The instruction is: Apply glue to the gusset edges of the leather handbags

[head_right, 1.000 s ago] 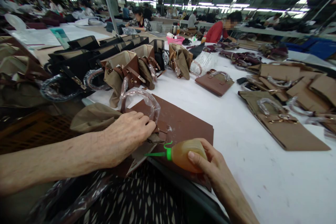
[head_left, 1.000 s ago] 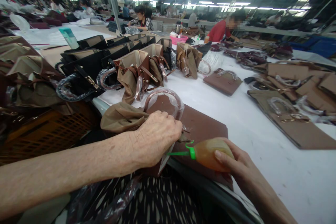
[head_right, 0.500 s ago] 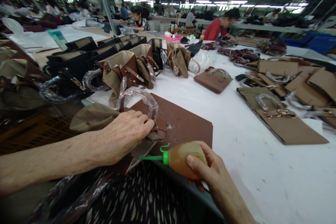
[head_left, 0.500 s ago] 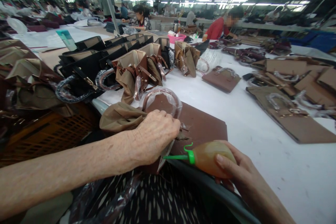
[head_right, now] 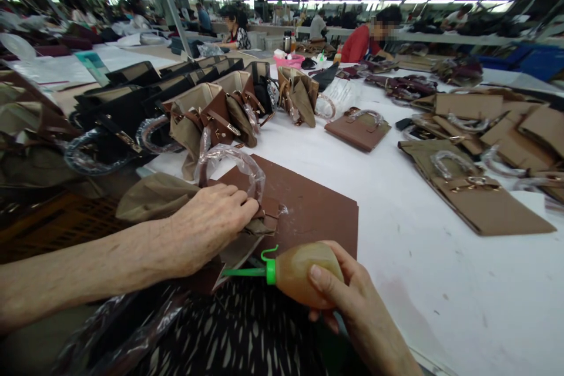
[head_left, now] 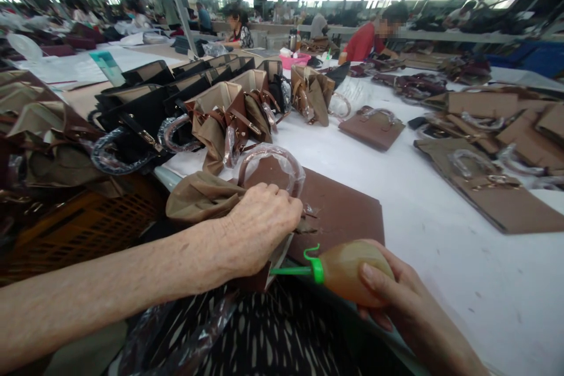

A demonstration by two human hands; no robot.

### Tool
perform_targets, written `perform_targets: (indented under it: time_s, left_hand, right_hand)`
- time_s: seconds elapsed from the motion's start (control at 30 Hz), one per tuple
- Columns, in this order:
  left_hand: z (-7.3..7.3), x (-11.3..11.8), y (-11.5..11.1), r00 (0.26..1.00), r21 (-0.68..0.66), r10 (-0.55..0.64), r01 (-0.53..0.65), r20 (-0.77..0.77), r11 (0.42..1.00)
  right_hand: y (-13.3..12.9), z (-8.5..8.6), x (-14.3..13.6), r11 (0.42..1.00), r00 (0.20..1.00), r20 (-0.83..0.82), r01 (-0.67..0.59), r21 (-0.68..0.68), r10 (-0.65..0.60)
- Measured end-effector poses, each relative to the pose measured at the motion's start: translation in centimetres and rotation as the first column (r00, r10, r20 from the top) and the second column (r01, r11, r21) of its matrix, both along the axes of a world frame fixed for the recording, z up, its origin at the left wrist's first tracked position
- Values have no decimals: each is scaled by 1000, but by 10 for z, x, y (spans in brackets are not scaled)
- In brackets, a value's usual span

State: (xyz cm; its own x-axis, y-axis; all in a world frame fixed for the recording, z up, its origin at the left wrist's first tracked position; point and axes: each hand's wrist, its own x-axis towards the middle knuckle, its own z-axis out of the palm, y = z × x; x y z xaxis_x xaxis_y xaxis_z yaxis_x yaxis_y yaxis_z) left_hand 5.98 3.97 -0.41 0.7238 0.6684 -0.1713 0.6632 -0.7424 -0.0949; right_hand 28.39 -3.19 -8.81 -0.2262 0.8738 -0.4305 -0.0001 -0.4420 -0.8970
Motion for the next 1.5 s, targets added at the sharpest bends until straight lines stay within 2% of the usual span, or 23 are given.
perform_targets:
  time_s: [0.17, 0.33, 0.6, 0.93, 1.17, 1.33, 1.5]
  left_hand:
    - [1, 1, 0, 999, -33, 19, -20, -43, 999]
    - [-6, -2, 2, 1000, 49, -17, 15, 25, 999]
    - [-11, -4, 3, 996, 99, -45, 37, 71, 994]
    - [-3, -1, 1, 1000, 43, -10, 10, 0, 999]
    - [-4, -1, 1, 1000, 27, -1, 2, -16, 1000]
    - [-2, 0, 2, 1000, 31, -14, 15, -21, 999]
    - [-1, 0, 2, 1000, 31, -24, 25, -17, 999]
  right_hand:
    - [-4, 4, -2, 999, 1000, -31, -8, -33, 7]
    - [-8, 6, -5, 997, 996, -67, 59, -43, -62]
    - [-14, -12, -9, 970, 961, -161, 208, -125, -227]
    - [-16, -13, -12, 966, 957, -179, 198, -164, -226]
    - [-21, -8, -14, 973, 961, -193, 167, -157, -197]
    - [-20, -6, -12, 965, 957, -177, 199, -170, -229]
    - [-17, -10, -13, 963, 954, -175, 218, -157, -244]
